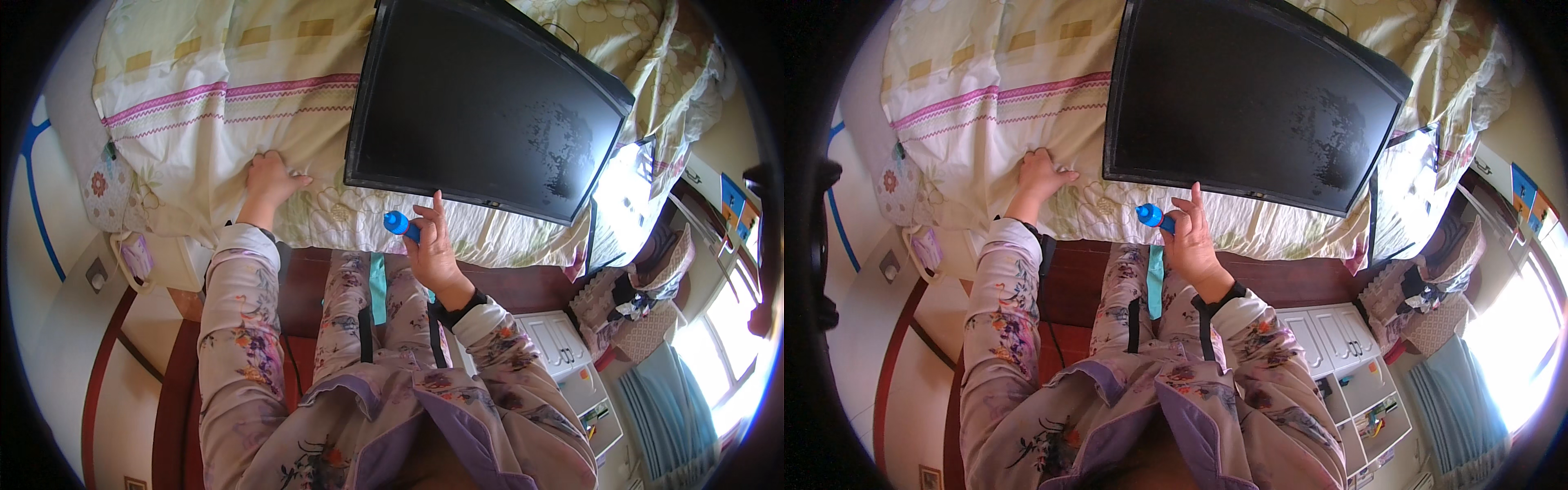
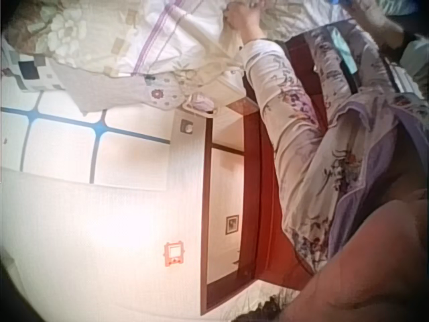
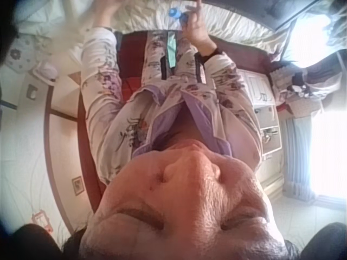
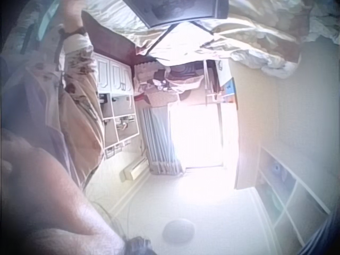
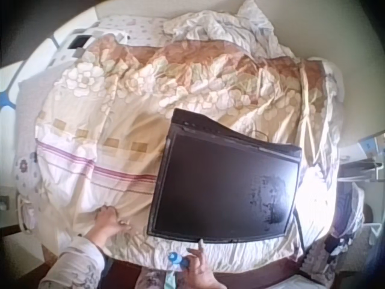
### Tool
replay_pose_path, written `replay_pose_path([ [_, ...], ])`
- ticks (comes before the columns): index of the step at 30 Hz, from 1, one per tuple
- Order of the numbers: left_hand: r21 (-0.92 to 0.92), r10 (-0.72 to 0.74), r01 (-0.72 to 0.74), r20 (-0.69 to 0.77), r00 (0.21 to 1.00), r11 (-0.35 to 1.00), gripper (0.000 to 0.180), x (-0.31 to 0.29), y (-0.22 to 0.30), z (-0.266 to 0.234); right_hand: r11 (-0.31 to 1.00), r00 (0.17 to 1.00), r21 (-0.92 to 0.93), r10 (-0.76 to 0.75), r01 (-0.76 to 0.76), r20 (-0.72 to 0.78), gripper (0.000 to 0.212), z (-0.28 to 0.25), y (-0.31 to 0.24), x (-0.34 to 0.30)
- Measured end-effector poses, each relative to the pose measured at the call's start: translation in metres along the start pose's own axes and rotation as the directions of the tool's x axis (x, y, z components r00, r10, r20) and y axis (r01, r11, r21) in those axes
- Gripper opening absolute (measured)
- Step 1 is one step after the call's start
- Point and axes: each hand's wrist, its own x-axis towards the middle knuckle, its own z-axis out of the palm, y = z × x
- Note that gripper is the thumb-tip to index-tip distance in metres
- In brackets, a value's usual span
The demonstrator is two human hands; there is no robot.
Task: The person wipes a flat-screen monitor with a cloth, then places it on a bed. They retrieve a small blue bottle, open it, and apply liquid along the monitor's bezel seam. The person continues applying the liquid around the edges of the monitor while it rests on the bed.
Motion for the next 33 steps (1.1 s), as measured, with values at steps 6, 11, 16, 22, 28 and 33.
replay_pose_path([
  [6,0.004,-0.002,0.002,0.001,1.000,1.000,0.071,-0.001,0.002,-0.002,0.995,1.000,0.101,0.008,-0.008,0.002,0.034,0.004,-0.001,-0.001],
  [11,0.016,-0.009,0.008,0.004,1.000,1.000,0.071,0.000,0.002,-0.001,0.996,0.998,0.088,0.035,-0.030,-0.056,0.030,0.000,0.004,-0.003],
  [16,0.035,-0.003,0.003,0.004,1.000,0.999,0.071,0.000,0.003,-0.002,0.996,0.998,0.085,0.033,-0.029,-0.055,0.027,0.000,0.001,-0.003],
  [22,0.029,0.015,-0.016,0.018,1.000,0.999,0.072,0.000,0.002,-0.003,0.999,0.998,0.054,0.006,-0.002,-0.065,0.033,-0.004,-0.005,-0.004],
  [28,-0.005,0.030,-0.030,-0.024,0.999,1.000,0.073,0.003,-0.005,0.003,0.949,0.990,0.291,0.138,-0.119,-0.044,0.032,-0.028,-0.023,0.011],
  [33,-0.006,0.025,-0.025,-0.039,0.999,1.000,0.073,0.005,-0.008,0.009,0.887,0.966,0.400,0.259,-0.231,-0.017,0.027,-0.048,-0.030,0.053],
])
